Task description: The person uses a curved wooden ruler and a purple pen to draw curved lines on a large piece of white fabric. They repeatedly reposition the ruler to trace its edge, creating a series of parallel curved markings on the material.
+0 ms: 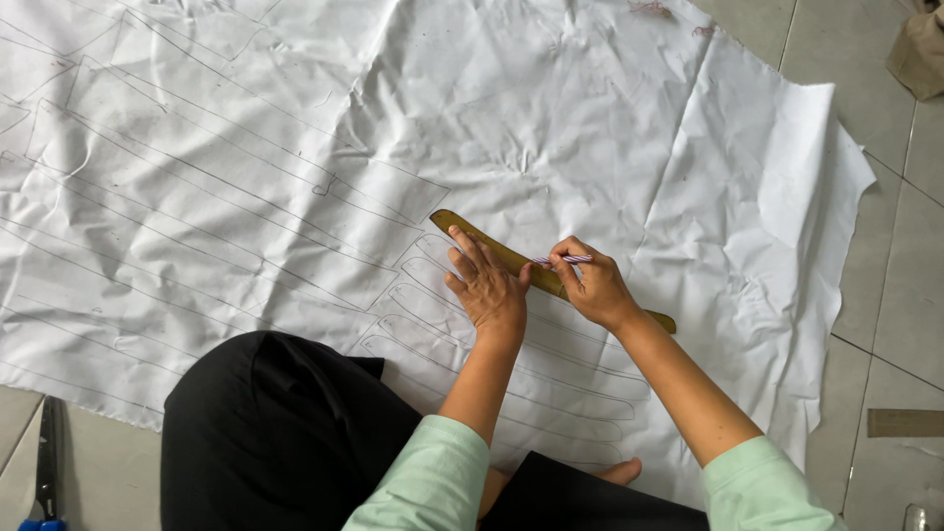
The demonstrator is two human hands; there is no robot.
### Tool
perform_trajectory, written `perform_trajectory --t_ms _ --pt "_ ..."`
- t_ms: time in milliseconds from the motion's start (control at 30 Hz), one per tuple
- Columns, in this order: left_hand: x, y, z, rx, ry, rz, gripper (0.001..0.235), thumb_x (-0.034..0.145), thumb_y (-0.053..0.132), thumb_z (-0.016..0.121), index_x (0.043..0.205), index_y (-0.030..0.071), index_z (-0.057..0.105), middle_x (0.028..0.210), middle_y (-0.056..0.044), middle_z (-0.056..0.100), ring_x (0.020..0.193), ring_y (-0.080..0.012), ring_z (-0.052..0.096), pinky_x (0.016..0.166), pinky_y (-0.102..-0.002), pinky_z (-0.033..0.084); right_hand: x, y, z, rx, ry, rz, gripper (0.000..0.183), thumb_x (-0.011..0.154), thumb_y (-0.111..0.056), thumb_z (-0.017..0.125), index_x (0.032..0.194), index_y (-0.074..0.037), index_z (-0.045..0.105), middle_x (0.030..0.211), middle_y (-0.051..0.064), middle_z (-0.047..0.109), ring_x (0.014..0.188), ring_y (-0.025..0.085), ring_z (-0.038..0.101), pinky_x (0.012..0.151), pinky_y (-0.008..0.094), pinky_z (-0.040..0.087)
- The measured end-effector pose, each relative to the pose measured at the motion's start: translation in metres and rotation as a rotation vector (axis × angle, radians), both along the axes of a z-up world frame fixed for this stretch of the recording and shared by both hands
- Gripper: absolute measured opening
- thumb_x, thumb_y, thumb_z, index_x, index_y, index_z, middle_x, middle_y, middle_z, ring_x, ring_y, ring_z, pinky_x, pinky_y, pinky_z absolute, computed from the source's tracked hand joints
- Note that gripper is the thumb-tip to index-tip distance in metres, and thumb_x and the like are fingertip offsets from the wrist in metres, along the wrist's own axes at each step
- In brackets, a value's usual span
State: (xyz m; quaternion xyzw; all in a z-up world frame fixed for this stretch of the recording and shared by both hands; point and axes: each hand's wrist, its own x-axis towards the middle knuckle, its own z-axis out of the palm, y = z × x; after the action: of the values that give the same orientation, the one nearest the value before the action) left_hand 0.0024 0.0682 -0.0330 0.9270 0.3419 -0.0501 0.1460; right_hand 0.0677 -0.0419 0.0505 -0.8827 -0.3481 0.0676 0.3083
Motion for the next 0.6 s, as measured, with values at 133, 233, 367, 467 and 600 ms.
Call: perform_trajectory --t_ms 133,233,367,467,600 --pt "0.0 0.001 0.002 -0.035 0.025 -0.006 0.11 0.083 0.074 0.058 0.154 -0.004 0.03 0.167 -0.026 0.011 0.136 -0.0385 0.027 0.101 -0.051 0.025 0.0 -0.018 0.004 -0.029 0.017 -0.023 0.011 0.104 -0.018 0.062 0.094 -0.014 0.067 0.077 0.011 0.071 0.078 0.035 0.071 0.074 0.042 0.057" --pt "0.0 0.002 0.006 -0.032 0.034 -0.013 0.11 0.083 0.074 0.058 0.154 -0.005 0.029 0.166 -0.027 0.011 0.136 -0.0395 0.026 0.101 -0.052 0.025 -0.001 -0.029 0.008 -0.064 0.017 -0.027 0.011 0.103 -0.017 0.061 0.094 -0.014 0.067 0.077 0.012 0.071 0.078 0.036 0.07 0.074 0.044 0.057" --pt "-0.001 0.002 0.004 -0.023 0.036 -0.005 0.11 0.083 0.075 0.057 0.153 -0.004 0.03 0.166 -0.026 0.012 0.137 -0.0389 0.027 0.102 -0.052 0.025 -0.002 -0.049 0.005 -0.085 0.018 -0.046 0.012 0.103 -0.018 0.061 0.094 -0.014 0.068 0.077 0.011 0.07 0.078 0.035 0.07 0.074 0.043 0.057" --pt "0.0 0.0 -0.001 -0.018 0.019 -0.002 0.111 0.082 0.075 0.058 0.153 -0.005 0.03 0.166 -0.026 0.012 0.137 -0.0392 0.027 0.101 -0.052 0.025 -0.002 -0.066 0.004 -0.112 0.002 -0.052 0.012 0.103 -0.02 0.061 0.094 -0.015 0.067 0.075 0.01 0.069 0.077 0.035 0.069 0.073 0.043 0.056" --pt "0.001 0.0 -0.001 -0.018 0.022 -0.008 0.112 0.082 0.076 0.058 0.153 -0.005 0.029 0.166 -0.027 0.012 0.136 -0.0396 0.027 0.101 -0.052 0.025 0.008 -0.11 -0.016 -0.275 -0.185 0.009 0.014 0.101 -0.025 0.061 0.09 -0.019 0.063 0.069 0.003 0.061 0.076 0.031 0.067 0.074 0.044 0.055"
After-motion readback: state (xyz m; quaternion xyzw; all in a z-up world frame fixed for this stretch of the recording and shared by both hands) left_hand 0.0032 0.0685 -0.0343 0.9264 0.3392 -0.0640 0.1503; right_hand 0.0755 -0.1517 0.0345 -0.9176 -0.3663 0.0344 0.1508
